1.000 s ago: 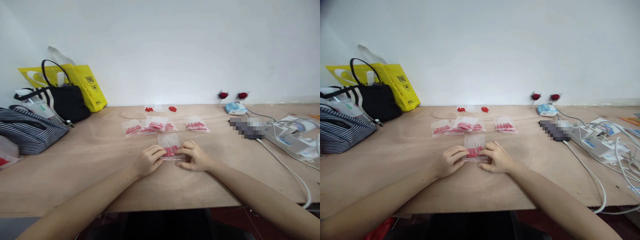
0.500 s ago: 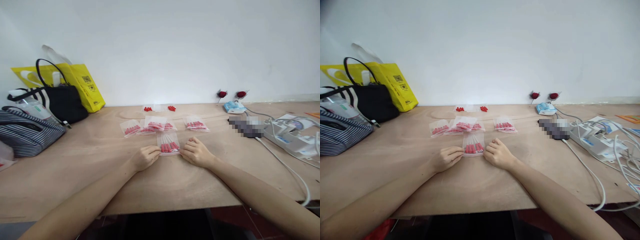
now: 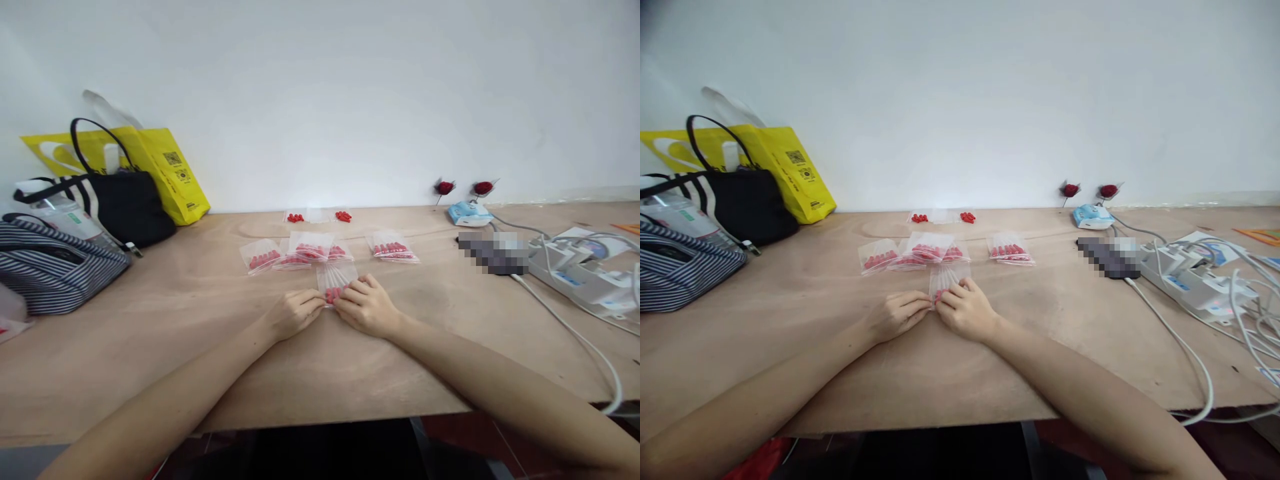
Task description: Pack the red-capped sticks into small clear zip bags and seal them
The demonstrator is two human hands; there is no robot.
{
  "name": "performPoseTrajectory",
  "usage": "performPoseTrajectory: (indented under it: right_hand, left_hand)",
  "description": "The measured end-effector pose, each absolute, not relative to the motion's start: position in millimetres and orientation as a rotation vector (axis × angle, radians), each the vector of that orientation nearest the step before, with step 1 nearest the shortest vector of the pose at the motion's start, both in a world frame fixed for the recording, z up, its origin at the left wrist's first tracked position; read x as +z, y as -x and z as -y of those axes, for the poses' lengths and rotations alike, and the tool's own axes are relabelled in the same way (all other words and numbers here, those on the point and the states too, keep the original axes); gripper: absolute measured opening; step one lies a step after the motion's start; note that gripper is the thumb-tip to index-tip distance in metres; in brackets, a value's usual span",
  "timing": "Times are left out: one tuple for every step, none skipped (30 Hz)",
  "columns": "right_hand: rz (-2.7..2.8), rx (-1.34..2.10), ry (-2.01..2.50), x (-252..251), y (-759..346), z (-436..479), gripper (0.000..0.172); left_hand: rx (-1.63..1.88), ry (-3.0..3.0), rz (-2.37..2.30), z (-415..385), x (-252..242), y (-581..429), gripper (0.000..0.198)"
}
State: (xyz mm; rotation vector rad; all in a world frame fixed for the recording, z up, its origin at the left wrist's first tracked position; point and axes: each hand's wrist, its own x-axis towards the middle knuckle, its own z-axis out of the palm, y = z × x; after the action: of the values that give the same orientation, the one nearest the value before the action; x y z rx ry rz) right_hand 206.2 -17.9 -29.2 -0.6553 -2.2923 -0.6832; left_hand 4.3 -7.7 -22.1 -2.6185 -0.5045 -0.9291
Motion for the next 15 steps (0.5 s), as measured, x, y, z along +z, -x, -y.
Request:
performPoseTrajectory:
  right_hand:
    - [2.291,-0.699,0.641,-29.7,-199.2,17.0,0.019]
    - [2.294,-0.714,0.628,-30.1,-193.5,16.0,0.021]
    - [2.298,-0.727,0.617,-30.2,-189.3,15.1,0.022]
    - [2.302,-0.739,0.611,-30.1,-186.5,14.4,0.023]
    - [2.308,-0.750,0.610,-29.8,-185.3,13.9,0.023]
    - [2.313,-0.761,0.611,-29.4,-185.5,13.7,0.023]
    - [2.316,-0.773,0.613,-29.0,-186.8,13.8,0.023]
    - [2.321,-0.785,0.616,-28.6,-189.2,14.1,0.023]
    - [2.328,-0.793,0.622,-28.3,-192.5,14.7,0.024]
    - [2.337,-0.795,0.633,-28.1,-196.6,15.4,0.024]
    - [2.349,-0.792,0.651,-27.9,-201.6,16.2,0.025]
    - [2.364,-0.785,0.672,-27.8,-207.2,17.0,0.026]
    - [2.379,-0.778,0.697,-27.7,-213.3,17.9,0.026]
    - [2.392,-0.772,0.725,-27.6,-219.6,18.8,0.025]
    - [2.401,-0.768,0.756,-27.5,-225.9,19.6,0.025]
  left_hand:
    - [-0.932,2.614,0.500,7.7,-21.9,-4.4,0.020]
    - [-0.934,2.609,0.496,7.6,-21.8,-4.3,0.020]
    - [-0.932,2.605,0.493,7.5,-21.8,-4.1,0.020]
    - [-0.926,2.603,0.492,7.4,-21.9,-3.9,0.020]
    - [-0.918,2.605,0.492,7.3,-22.1,-3.6,0.020]
    - [-0.908,2.609,0.491,7.3,-22.3,-3.3,0.020]
    - [-0.897,2.615,0.491,7.5,-22.5,-2.9,0.020]
    - [-0.889,2.621,0.494,7.7,-22.7,-2.5,0.020]
    - [-0.886,2.626,0.500,8.0,-22.9,-2.0,0.019]
    - [-0.889,2.630,0.508,8.3,-22.9,-1.5,0.019]
    - [-0.895,2.635,0.517,8.5,-22.9,-1.0,0.018]
    - [-0.902,2.641,0.524,8.6,-22.9,-0.6,0.018]
    - [-0.909,2.647,0.528,8.6,-22.9,-0.3,0.017]
    - [-0.915,2.655,0.526,8.4,-23.0,-0.1,0.016]
    - [-0.922,2.661,0.523,8.2,-23.2,-0.1,0.016]
